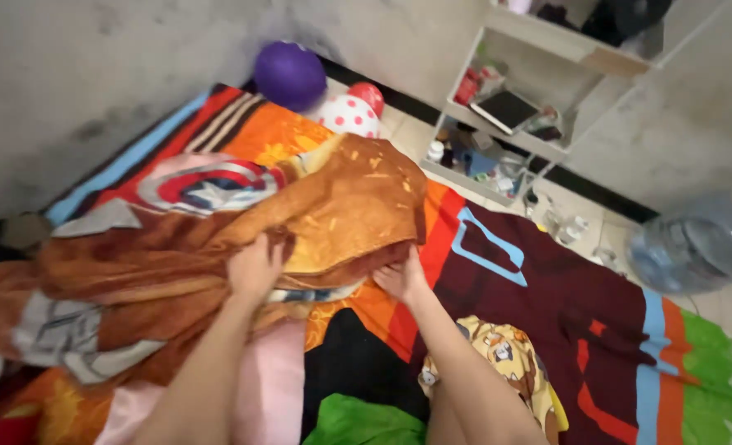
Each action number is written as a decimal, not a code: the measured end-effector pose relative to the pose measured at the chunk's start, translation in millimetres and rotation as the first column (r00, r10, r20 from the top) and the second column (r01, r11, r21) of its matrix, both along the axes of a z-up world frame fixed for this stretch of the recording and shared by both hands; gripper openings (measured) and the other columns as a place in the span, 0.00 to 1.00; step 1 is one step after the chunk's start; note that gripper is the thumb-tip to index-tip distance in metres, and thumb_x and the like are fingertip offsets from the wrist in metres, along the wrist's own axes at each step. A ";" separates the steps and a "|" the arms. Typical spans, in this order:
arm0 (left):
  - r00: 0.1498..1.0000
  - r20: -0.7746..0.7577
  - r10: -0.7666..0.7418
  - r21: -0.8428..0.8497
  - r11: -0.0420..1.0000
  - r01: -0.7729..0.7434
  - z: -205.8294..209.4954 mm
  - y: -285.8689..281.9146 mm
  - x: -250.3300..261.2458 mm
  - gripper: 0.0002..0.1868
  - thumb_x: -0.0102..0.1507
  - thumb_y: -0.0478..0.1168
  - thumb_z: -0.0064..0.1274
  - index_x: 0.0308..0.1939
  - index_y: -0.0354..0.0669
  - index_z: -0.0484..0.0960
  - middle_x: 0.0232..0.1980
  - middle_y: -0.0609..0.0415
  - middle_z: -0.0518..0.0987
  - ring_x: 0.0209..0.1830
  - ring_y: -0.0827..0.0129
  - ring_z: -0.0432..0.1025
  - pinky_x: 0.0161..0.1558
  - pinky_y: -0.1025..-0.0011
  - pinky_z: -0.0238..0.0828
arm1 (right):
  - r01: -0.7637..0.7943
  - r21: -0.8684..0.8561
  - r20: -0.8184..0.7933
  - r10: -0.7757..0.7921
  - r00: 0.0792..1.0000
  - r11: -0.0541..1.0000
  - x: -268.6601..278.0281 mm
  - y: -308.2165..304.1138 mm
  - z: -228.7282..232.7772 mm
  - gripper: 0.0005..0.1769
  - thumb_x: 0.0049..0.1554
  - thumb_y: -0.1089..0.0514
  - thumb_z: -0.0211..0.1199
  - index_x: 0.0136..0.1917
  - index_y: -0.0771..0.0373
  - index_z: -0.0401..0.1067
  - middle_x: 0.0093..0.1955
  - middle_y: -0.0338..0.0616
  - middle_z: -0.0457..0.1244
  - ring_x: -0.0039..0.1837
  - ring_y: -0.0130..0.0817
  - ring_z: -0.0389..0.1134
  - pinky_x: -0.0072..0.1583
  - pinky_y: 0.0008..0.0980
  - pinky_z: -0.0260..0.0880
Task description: Folding blankets, pillowcases, and clothing on a bed.
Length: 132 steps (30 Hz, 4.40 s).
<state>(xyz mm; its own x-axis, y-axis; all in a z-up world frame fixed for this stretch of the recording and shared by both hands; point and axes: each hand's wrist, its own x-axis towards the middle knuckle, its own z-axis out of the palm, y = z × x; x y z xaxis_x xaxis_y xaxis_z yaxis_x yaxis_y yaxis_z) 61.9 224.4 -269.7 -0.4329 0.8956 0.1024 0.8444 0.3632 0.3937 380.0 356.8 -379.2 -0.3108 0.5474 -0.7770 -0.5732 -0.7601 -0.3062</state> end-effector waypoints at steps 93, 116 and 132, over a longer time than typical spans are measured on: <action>0.960 0.280 -0.017 0.059 0.998 0.001 -31.0 20.4 -38.6 0.24 0.64 0.61 0.53 0.48 0.48 0.87 0.42 0.42 0.85 0.46 0.46 0.79 0.50 0.54 0.74 | -0.462 0.746 0.544 -0.839 0.009 0.479 118.9 11.9 130.8 0.15 0.64 0.57 0.71 0.40 0.66 0.70 0.36 0.44 0.66 0.39 0.33 0.64 0.45 0.39 0.68; 0.962 0.272 -0.012 0.034 0.999 0.003 -38.8 23.4 -43.8 0.26 0.65 0.63 0.53 0.49 0.47 0.87 0.43 0.41 0.85 0.46 0.47 0.79 0.51 0.54 0.74 | -0.466 0.745 0.621 -0.752 0.222 0.477 40.4 -23.6 166.4 0.08 0.56 0.58 0.70 0.45 0.62 0.74 0.41 0.43 0.68 0.44 0.32 0.70 0.50 0.34 0.71; 0.973 0.227 -0.029 0.065 0.998 0.014 -31.0 19.8 -38.0 0.25 0.66 0.62 0.54 0.47 0.45 0.87 0.42 0.38 0.84 0.46 0.44 0.79 0.49 0.52 0.73 | 0.173 0.141 0.388 -0.215 0.896 0.975 95.9 -11.7 -47.6 0.23 0.59 0.44 0.67 0.55 0.65 0.71 0.51 0.51 0.68 0.53 0.46 0.69 0.55 0.46 0.71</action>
